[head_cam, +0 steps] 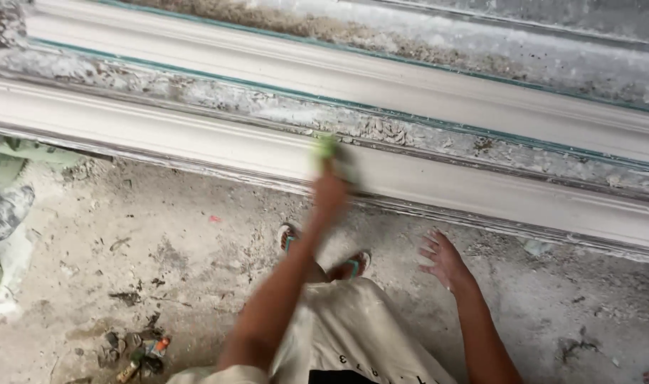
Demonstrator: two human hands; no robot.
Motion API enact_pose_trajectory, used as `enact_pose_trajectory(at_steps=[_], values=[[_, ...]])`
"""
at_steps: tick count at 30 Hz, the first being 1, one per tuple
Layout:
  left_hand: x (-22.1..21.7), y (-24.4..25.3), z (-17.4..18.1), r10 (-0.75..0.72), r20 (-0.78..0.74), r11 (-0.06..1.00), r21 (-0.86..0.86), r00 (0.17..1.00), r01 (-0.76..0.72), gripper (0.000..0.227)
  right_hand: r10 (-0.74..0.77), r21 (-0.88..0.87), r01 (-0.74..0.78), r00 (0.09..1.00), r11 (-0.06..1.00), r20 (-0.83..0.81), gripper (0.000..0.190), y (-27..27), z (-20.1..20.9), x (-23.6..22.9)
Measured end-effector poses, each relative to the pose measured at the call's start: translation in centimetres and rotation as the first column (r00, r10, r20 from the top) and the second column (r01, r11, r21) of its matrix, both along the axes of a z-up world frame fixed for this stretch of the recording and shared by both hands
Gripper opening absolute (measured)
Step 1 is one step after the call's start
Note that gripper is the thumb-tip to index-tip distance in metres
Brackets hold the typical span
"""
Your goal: Cleaning long plaster cornices on a workbench and mixing gypsum powder with water in a bowl to create plaster paste.
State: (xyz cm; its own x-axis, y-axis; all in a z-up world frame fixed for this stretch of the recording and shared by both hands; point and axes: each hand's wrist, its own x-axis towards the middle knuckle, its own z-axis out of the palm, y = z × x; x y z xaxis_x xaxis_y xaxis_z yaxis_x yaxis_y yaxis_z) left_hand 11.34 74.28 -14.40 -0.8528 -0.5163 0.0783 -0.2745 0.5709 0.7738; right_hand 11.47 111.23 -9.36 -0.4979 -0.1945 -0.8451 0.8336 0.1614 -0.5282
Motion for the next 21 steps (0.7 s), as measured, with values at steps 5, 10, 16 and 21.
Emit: enact_pose_trajectory(at_steps=[5,10,16,21], values=[[-4.8,9.2,7.2,-0.342,-0.155,0.872,0.317,0.927,0.374,0.073,0.116,-0.311,-0.133,0.991,0.941,-0.072,0.08,-2.1,0.9,-3.1],[-5.3,-20.2,2.6,-0.119,-0.042,0.897,0.424,0.992,0.126,0.05,0.23,-0.151,-0.266,0.948,0.952,-0.22,0.064,-1.2,5.5,-4.1],[-8.3,-7.6,11.0,0.08,-0.421,0.861,0.485,0.904,0.15,0.063,-0.007,-0.158,-0.107,0.808,0.982,-0.589,0.024,0.3,-2.1,-8.0],[-9.2,14.1,9.1,-0.179,-0.15,0.821,0.521,0.972,0.232,0.08,0.385,0.419,0.19,0.192,0.888,-0.903,0.032,-5.6,3.5,-11.6]])
